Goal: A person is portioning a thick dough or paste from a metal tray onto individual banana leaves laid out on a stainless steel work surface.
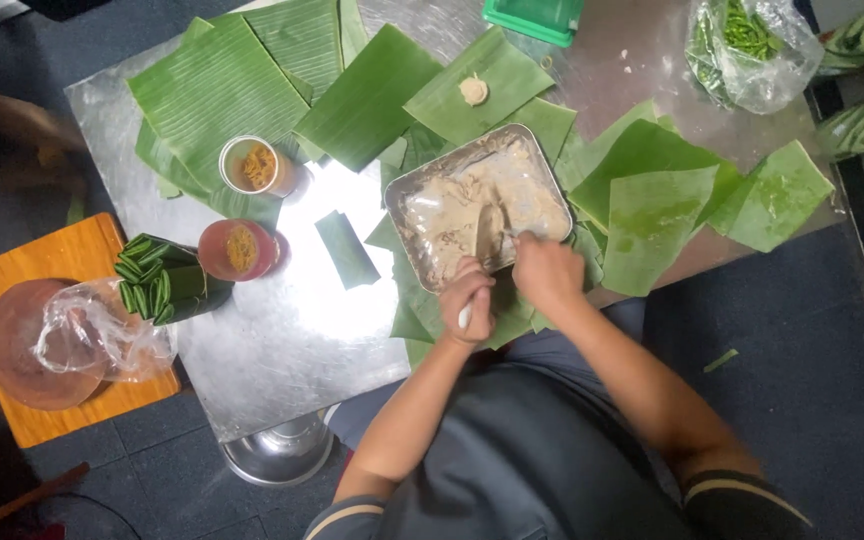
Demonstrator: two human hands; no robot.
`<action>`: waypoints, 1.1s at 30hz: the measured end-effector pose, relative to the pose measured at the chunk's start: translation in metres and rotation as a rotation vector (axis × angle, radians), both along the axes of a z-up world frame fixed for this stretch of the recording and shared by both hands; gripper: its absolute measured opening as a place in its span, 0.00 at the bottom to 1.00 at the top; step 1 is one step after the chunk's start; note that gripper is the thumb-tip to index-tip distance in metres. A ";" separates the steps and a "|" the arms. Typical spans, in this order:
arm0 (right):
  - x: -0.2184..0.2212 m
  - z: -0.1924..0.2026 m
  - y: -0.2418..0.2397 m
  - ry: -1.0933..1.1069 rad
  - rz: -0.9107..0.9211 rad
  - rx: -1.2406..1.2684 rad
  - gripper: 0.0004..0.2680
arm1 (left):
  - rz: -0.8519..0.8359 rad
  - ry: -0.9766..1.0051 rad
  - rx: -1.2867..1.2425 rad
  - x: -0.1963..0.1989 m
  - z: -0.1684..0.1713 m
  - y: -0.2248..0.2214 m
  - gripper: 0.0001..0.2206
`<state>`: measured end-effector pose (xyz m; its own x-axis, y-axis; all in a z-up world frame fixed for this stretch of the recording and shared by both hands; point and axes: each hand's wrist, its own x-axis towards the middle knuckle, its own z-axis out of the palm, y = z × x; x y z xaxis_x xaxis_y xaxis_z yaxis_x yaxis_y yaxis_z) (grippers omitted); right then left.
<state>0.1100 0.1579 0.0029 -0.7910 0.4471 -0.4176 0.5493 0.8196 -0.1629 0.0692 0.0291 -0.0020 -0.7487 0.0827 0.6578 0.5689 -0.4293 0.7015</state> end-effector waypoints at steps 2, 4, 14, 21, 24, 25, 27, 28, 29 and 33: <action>-0.010 0.019 0.010 -0.030 -0.016 -0.047 0.14 | -0.041 0.059 -0.047 0.002 -0.014 -0.003 0.13; -0.016 0.037 0.017 -0.051 -0.023 -0.094 0.13 | -0.074 0.126 -0.094 0.004 -0.027 -0.007 0.13; -0.029 0.082 0.055 0.012 -0.027 0.010 0.14 | 0.008 0.011 0.004 -0.016 0.017 -0.021 0.13; -0.044 -0.006 0.038 0.008 -0.113 -0.205 0.14 | 0.277 -0.122 0.059 -0.018 0.066 -0.060 0.09; -0.046 -0.015 0.029 0.144 -0.242 -0.434 0.10 | 0.451 -0.243 -0.076 -0.017 0.003 -0.051 0.11; -0.046 0.020 0.019 0.151 -0.247 -0.437 0.10 | 0.446 -0.236 -0.077 -0.018 0.005 -0.049 0.11; -0.042 0.087 0.003 0.215 -0.249 -0.531 0.09 | 0.469 -0.455 -0.145 -0.019 0.009 -0.042 0.11; -0.033 0.065 -0.001 0.207 -0.248 -0.527 0.09 | 0.471 -0.464 -0.144 -0.025 0.008 -0.037 0.11; -0.024 0.043 -0.005 0.296 -0.152 -0.460 0.10 | 0.466 -0.519 -0.090 -0.031 0.007 -0.033 0.11; 0.027 -0.033 -0.040 0.563 0.444 0.384 0.10 | 0.478 -0.633 0.014 -0.052 0.011 -0.032 0.11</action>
<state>0.1366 0.1182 -0.0298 -0.9740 0.0738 0.2140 0.0796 0.9967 0.0187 0.0172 -0.0027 0.0093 -0.9332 -0.3469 0.0941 0.1887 -0.2502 0.9496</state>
